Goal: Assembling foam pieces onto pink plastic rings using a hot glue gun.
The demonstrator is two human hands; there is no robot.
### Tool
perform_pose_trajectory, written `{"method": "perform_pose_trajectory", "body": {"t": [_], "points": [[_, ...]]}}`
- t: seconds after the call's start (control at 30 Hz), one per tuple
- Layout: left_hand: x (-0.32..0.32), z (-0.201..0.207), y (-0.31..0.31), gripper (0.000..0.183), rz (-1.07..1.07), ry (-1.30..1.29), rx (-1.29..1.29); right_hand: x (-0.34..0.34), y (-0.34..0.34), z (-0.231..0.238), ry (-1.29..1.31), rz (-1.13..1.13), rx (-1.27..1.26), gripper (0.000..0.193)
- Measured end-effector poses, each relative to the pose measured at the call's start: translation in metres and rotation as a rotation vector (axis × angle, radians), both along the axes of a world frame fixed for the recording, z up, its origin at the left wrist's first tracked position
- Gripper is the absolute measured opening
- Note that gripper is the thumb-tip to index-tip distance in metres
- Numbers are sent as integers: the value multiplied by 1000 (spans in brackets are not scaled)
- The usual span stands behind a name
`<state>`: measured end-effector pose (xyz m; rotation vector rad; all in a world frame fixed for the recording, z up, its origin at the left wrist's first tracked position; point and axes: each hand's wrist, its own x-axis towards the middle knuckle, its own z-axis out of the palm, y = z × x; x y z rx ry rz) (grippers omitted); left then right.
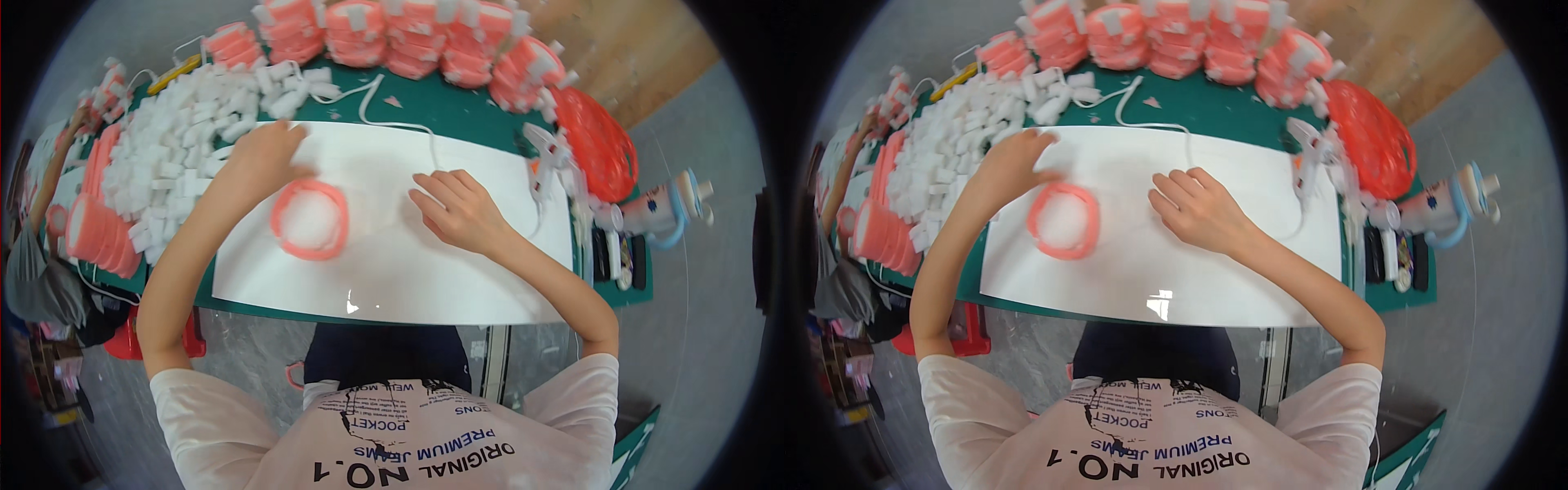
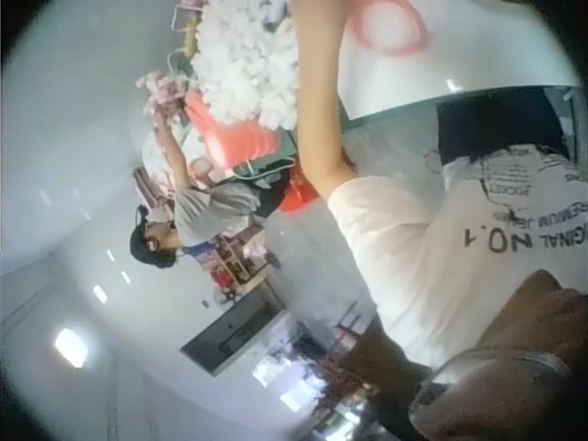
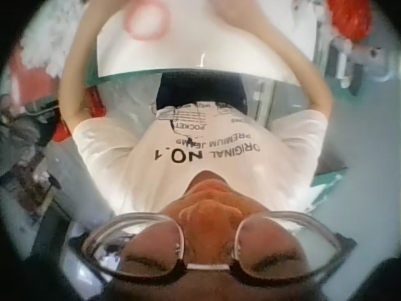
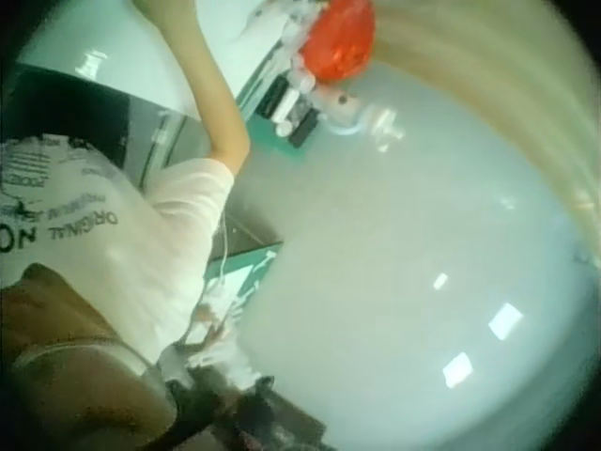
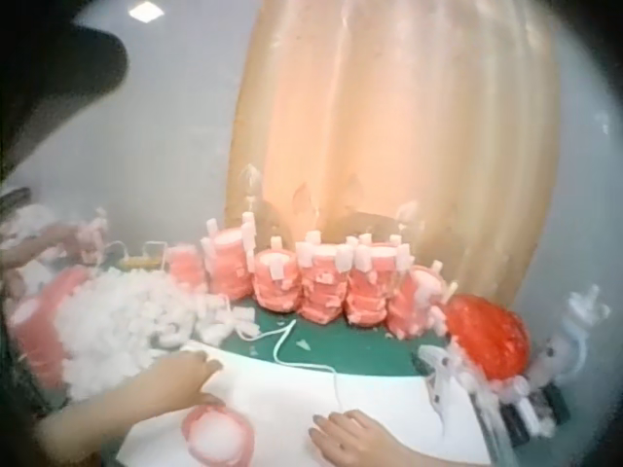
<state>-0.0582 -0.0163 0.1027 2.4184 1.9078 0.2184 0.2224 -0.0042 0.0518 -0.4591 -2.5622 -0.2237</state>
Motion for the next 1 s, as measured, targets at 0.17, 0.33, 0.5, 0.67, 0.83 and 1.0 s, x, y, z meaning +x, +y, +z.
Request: {"method": "perform_pose_trajectory", "body": {"t": [0.17,0.33,0.5,0.67,0.83,1.0], "points": [[-28,-40,-14,54,11,136,-320,56,-52,-3,112,-197,50,25],[-34,-57,-9,47,18,-263,-533,108,-92,-15,234,-563,-59,17],[-1,-23,-4,28,-23,-702,-477,133,-97,-20,315,-770,-22,15],[33,-14,34,32,-181,-1028,-130,121,-49,-16,406,-895,13,24],[62,-58,55,31,-264,-1099,294,121,34,-26,473,-1269,-207,35],[57,-80,35,32,-277,-1061,303,122,60,-41,433,-1368,-277,40]]}}
